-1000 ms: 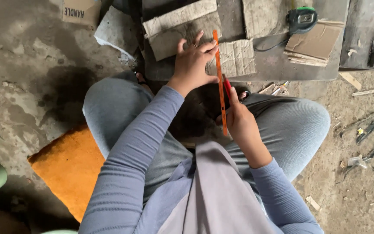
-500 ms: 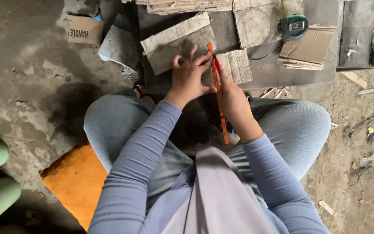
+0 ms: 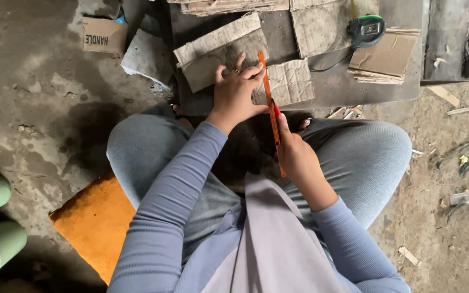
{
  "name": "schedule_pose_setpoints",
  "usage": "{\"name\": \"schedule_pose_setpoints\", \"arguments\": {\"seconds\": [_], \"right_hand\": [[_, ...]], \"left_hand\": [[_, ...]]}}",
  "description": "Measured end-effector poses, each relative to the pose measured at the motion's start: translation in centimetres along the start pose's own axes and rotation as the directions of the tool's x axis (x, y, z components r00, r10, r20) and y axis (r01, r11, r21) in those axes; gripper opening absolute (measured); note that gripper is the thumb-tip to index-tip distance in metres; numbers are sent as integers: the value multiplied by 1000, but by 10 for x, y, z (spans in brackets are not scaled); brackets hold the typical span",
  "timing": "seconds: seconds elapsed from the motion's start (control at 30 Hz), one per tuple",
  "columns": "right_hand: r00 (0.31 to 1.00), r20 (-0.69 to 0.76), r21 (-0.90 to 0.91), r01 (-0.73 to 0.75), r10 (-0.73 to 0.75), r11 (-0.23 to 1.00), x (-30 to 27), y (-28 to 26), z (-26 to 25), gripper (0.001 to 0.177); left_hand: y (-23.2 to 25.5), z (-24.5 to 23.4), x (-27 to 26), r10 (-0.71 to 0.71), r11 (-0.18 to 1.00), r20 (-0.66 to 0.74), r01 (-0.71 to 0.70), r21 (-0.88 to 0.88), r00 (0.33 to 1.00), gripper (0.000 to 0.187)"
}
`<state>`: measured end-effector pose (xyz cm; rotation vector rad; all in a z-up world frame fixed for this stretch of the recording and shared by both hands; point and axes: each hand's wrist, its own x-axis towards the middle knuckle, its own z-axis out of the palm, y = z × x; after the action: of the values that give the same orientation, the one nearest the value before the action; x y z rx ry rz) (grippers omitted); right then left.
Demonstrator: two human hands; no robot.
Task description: The person measures and cuts small pieces of cardboard using a ruler, utility knife, and tape measure. They repeatedly align the ruler, score the cardboard, and separate the cut pieces.
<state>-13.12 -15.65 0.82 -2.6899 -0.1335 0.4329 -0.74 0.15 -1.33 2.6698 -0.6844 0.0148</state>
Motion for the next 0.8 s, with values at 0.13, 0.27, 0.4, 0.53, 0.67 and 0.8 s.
{"name": "schedule_pose_setpoints", "arguments": {"seconds": [0.13, 0.27, 0.4, 0.53, 0.67, 0.8], "right_hand": [[1000, -15, -22, -12, 12, 1000, -15, -2, 0, 63], [1000, -11, 42, 6, -5, 999, -22, -2, -4, 61], [999, 9, 287, -48, 47, 957, -37, 4, -15, 62], [892, -414, 308, 324, -181, 894, -25, 16, -42, 47], [904, -409, 421, 64, 127, 905, 31, 45, -43, 15], [877, -396, 270, -172, 272, 948, 65, 39, -37, 21]], "left_hand": [[1, -1, 1, -5, 1000, 32, 4, 15, 999, 80], [2, -5, 0, -26, 1000, 81, 26, 10, 996, 81], [3, -9, 1, -29, 999, 111, 34, -38, 993, 79], [2, -8, -2, 10, 998, 114, -4, -57, 993, 82], [2, -12, -1, 61, 998, 83, -59, -22, 995, 88], [3, -11, -3, 42, 999, 99, -41, -15, 994, 91]]}}
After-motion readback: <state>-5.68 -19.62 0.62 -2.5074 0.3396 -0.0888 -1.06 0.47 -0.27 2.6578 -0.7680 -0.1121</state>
